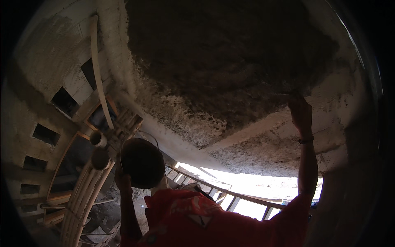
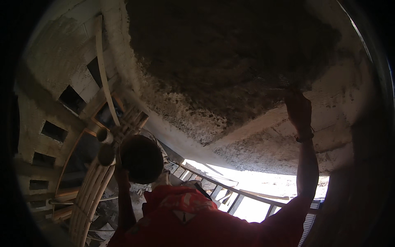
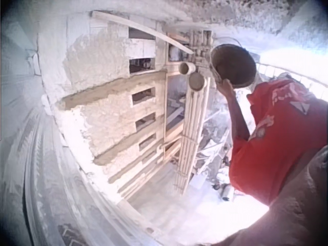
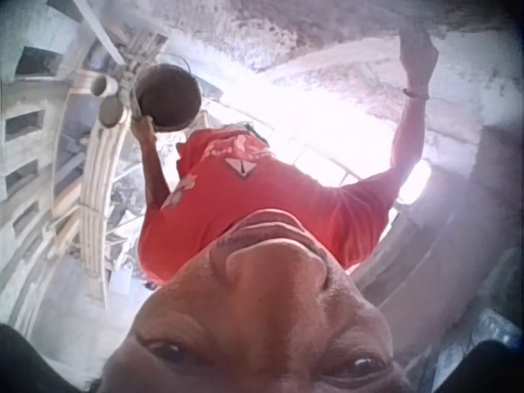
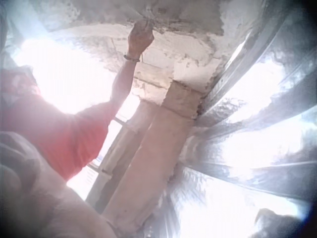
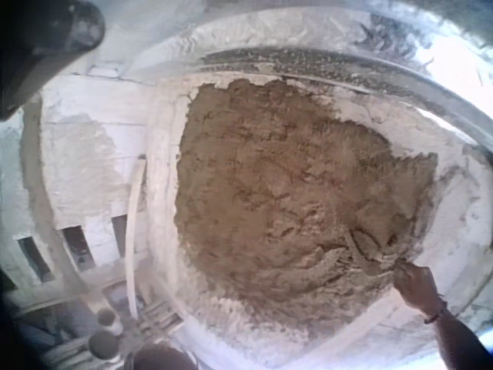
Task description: The person applies wet plaster from a bucket onto a ceiling using a trowel and then smooths the surface with a long wooden board.
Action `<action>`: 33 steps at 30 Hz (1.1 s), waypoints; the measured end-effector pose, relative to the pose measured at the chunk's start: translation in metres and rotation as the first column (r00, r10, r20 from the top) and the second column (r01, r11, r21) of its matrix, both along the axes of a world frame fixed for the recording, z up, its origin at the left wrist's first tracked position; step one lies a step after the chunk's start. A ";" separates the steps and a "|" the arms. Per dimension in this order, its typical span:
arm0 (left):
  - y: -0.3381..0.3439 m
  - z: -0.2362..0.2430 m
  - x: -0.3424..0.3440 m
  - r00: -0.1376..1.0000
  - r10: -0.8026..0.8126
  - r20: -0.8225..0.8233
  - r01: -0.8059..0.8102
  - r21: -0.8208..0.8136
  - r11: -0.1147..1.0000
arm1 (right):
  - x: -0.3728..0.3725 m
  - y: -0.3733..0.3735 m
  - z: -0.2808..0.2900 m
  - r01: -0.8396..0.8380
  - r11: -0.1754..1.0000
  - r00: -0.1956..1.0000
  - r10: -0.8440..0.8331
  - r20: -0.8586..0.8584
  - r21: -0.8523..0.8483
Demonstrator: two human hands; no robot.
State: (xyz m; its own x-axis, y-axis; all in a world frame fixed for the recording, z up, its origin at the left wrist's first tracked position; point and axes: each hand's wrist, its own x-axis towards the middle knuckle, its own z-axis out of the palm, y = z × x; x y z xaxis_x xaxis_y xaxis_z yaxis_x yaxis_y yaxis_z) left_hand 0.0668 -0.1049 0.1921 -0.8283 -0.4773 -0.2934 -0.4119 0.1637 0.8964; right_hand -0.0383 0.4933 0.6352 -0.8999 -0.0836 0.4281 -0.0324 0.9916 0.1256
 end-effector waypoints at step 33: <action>-0.005 0.028 0.132 0.856 0.504 0.113 -0.512 0.053 0.857 | -0.168 -0.108 -0.127 -0.042 0.559 0.931 0.322 0.170 -0.828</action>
